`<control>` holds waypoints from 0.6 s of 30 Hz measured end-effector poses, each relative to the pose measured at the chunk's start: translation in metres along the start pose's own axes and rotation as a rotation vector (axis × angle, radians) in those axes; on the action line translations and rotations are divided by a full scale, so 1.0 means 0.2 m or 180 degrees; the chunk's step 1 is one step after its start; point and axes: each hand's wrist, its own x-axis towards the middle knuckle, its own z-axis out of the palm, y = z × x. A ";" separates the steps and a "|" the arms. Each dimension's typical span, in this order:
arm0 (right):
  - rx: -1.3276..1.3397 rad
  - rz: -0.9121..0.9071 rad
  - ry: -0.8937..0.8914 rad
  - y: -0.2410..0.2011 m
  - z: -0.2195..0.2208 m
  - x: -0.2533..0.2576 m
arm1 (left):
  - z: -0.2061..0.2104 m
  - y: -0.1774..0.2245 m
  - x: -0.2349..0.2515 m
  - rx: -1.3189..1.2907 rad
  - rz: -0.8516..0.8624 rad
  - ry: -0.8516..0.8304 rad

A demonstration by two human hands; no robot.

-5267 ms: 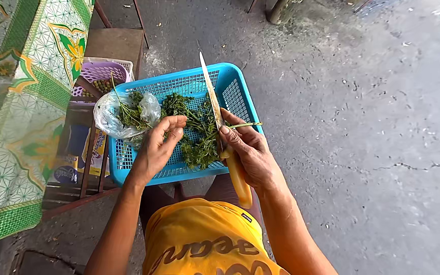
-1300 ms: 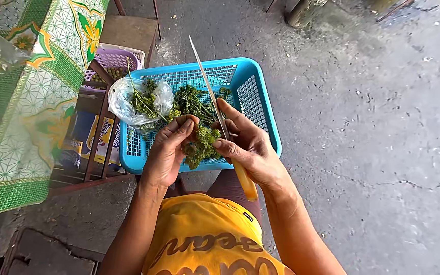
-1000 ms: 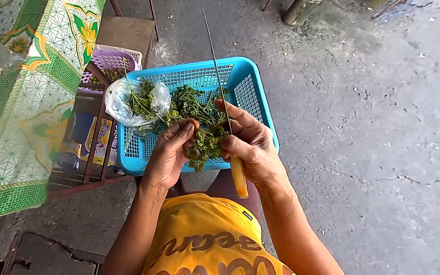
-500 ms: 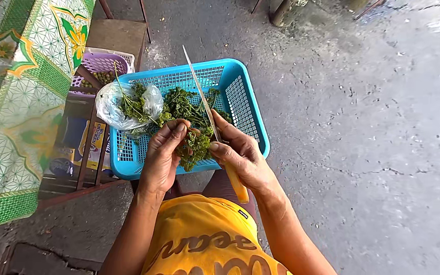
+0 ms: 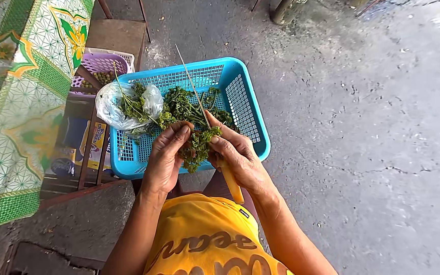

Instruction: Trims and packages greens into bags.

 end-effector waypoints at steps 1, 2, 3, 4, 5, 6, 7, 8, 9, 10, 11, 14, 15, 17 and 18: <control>0.0047 0.0012 -0.0018 0.00 0.00 0.00 | 0.00 0.00 0.00 0.0012 -0.0007 -0.0006; 0.0111 0.0028 -0.0040 0.00 0.00 0.00 | 0.00 -0.01 0.00 0.0019 -0.0015 -0.0002; 0.0200 0.0079 -0.0061 0.01 0.00 0.00 | 0.00 -0.01 0.00 0.0013 -0.0023 0.0011; 0.0323 0.0163 -0.0089 0.00 0.01 0.00 | 0.01 -0.01 0.01 0.0005 -0.0033 0.0032; 0.0495 0.0260 -0.0126 0.00 0.01 0.00 | 0.01 -0.01 0.01 -0.0012 -0.0056 0.0065; 0.0706 0.0357 -0.0192 0.00 0.01 0.00 | 0.01 -0.01 0.01 -0.0052 -0.0082 0.0130; 0.0963 0.0453 -0.0277 0.00 0.01 0.01 | 0.02 -0.01 0.02 -0.0100 -0.0100 0.0223; 0.1236 0.0555 -0.0358 -0.01 0.01 0.01 | 0.01 -0.01 0.03 -0.0160 -0.0114 0.0318; 0.1433 0.0640 -0.0404 -0.03 0.00 0.01 | 0.00 -0.01 0.04 -0.0218 -0.0147 0.0406; 0.1476 0.0682 -0.0414 -0.05 -0.01 0.02 | -0.01 0.00 0.05 -0.0284 -0.0193 0.0507; 0.1300 0.0692 -0.0345 -0.08 -0.03 0.03 | -0.02 0.01 0.06 -0.0310 -0.0224 0.0609; -0.0925 0.0265 0.0252 -0.15 -0.11 0.10 | -0.02 0.03 0.04 0.0359 0.0166 0.0871; -0.1979 0.0064 0.0474 -0.16 -0.14 0.12 | -0.02 0.02 0.02 0.0761 0.0514 0.0906; -0.3308 -0.0034 0.0723 -0.15 -0.21 0.16 | -0.03 0.02 0.01 0.1472 0.1278 0.0879; -0.3603 0.0042 0.0837 -0.14 -0.23 0.18 | -0.03 0.02 0.01 0.1744 0.1542 0.0882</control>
